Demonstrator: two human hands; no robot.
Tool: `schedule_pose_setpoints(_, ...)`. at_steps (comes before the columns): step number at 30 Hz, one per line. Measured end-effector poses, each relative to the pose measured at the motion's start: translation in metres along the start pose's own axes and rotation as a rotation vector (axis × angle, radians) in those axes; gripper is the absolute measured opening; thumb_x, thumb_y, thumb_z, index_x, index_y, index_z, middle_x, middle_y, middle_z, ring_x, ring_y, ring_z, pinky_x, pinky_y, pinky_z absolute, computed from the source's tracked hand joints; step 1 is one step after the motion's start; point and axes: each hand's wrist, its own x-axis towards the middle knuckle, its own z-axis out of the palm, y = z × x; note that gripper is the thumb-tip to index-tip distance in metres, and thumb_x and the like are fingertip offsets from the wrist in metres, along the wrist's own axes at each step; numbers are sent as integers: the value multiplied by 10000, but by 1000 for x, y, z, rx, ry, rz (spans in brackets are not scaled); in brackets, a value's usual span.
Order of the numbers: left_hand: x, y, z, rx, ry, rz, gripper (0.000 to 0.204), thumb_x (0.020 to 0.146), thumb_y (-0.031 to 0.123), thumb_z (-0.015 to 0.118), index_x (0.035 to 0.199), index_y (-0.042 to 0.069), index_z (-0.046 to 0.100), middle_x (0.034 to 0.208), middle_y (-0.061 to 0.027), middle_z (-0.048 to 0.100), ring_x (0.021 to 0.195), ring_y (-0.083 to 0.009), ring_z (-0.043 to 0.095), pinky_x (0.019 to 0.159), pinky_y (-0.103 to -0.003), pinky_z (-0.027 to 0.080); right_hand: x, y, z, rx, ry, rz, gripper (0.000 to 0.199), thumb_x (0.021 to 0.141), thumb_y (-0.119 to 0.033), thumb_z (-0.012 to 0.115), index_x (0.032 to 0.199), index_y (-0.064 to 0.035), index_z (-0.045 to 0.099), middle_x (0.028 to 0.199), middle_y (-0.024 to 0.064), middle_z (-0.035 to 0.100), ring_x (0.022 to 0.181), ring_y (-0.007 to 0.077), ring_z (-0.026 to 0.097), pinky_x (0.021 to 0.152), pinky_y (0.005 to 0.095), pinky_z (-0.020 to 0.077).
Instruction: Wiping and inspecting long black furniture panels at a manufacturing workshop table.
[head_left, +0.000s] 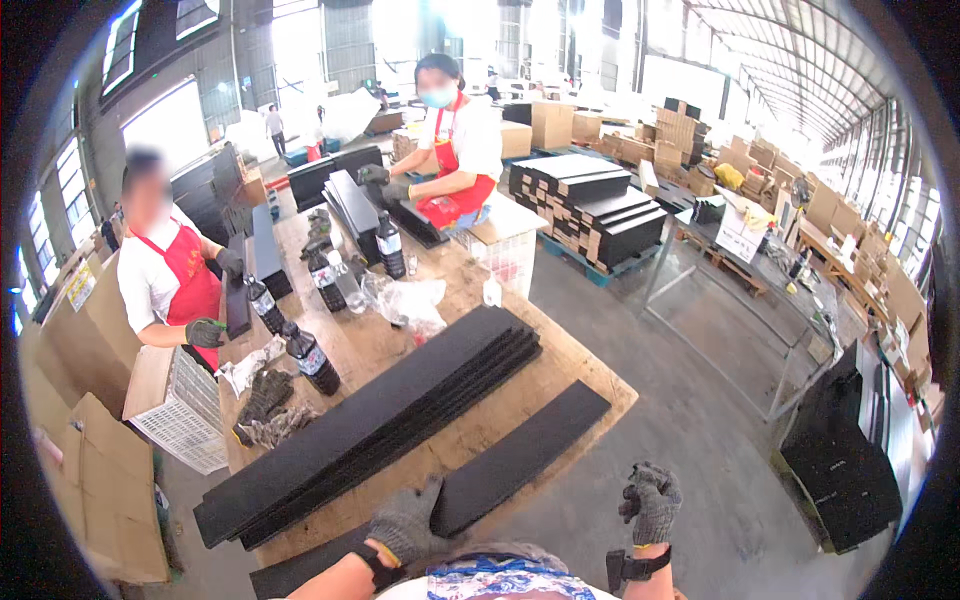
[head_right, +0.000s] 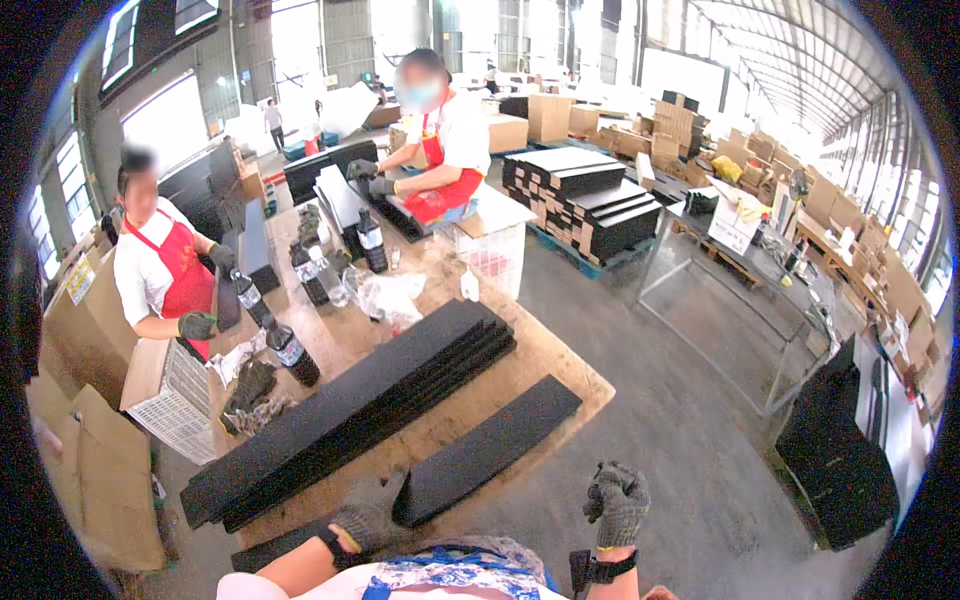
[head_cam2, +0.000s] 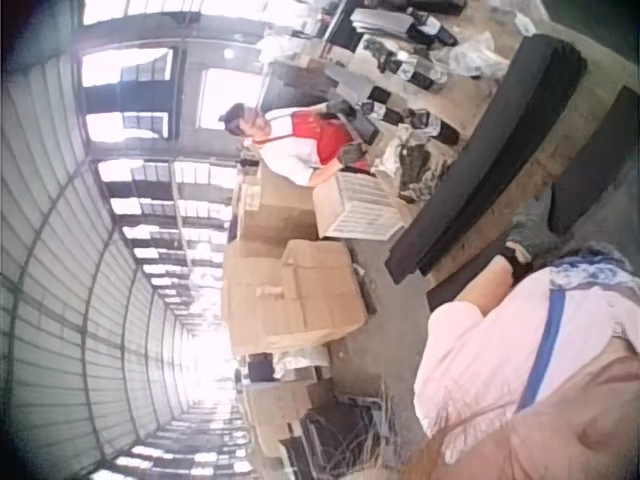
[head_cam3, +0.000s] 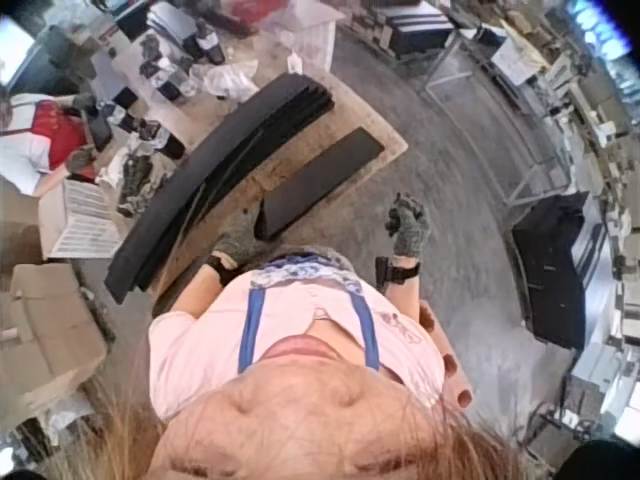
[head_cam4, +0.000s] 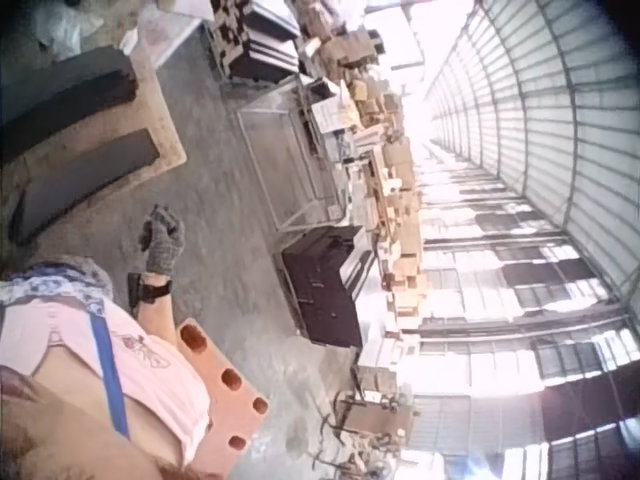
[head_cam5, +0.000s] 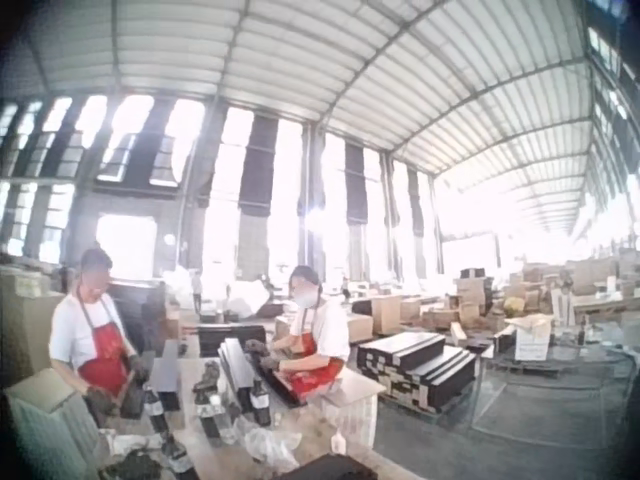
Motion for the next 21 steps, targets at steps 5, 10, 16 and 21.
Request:
schedule_pose_setpoints(5, -43, 7, -60, 59, 90, -4, 1204, 608, 614, 795, 1517, -6, 306, 1182, -296, 588, 1081, -432, 607, 942, -465, 488, 36, -17, 41, -7, -147, -27, 188, 877, -126, 694, 1021, -16, 645, 713, 60, 628, 504, 133, 562, 409, 275, 435)
schedule_pose_setpoints(10, -53, -22, -123, 227, 408, -26, 1198, 548, 485, 852, 1508, -4, 328, 1134, -255, 599, 989, -409, 621, 903, -454, 500, 83, -30, 89, -44, -389, -142, 229, 892, -160, 727, 1067, -28, 660, 738, 17, 642, 536, 100, 572, 441, 246, 439)
schedule_pose_setpoints(16, -10, -83, -161, 321, 440, -96, 1225, 489, 438, 885, 1504, 15, 345, 1164, -232, 597, 1063, -409, 598, 949, -451, 477, 118, -34, 140, -58, -582, -299, 257, 886, -147, 738, 1101, -29, 660, 837, 32, 687, 618, 91, 611, 487, 246, 463)
schedule_pose_setpoints(21, 29, -83, -159, 267, 211, -242, 1221, 515, 469, 868, 1527, 55, 324, 1243, -227, 573, 1138, -405, 575, 984, -434, 467, 113, -50, 191, -20, -698, 32, 262, 874, -139, 747, 1096, -35, 653, 831, 32, 680, 592, 108, 606, 490, 248, 471)
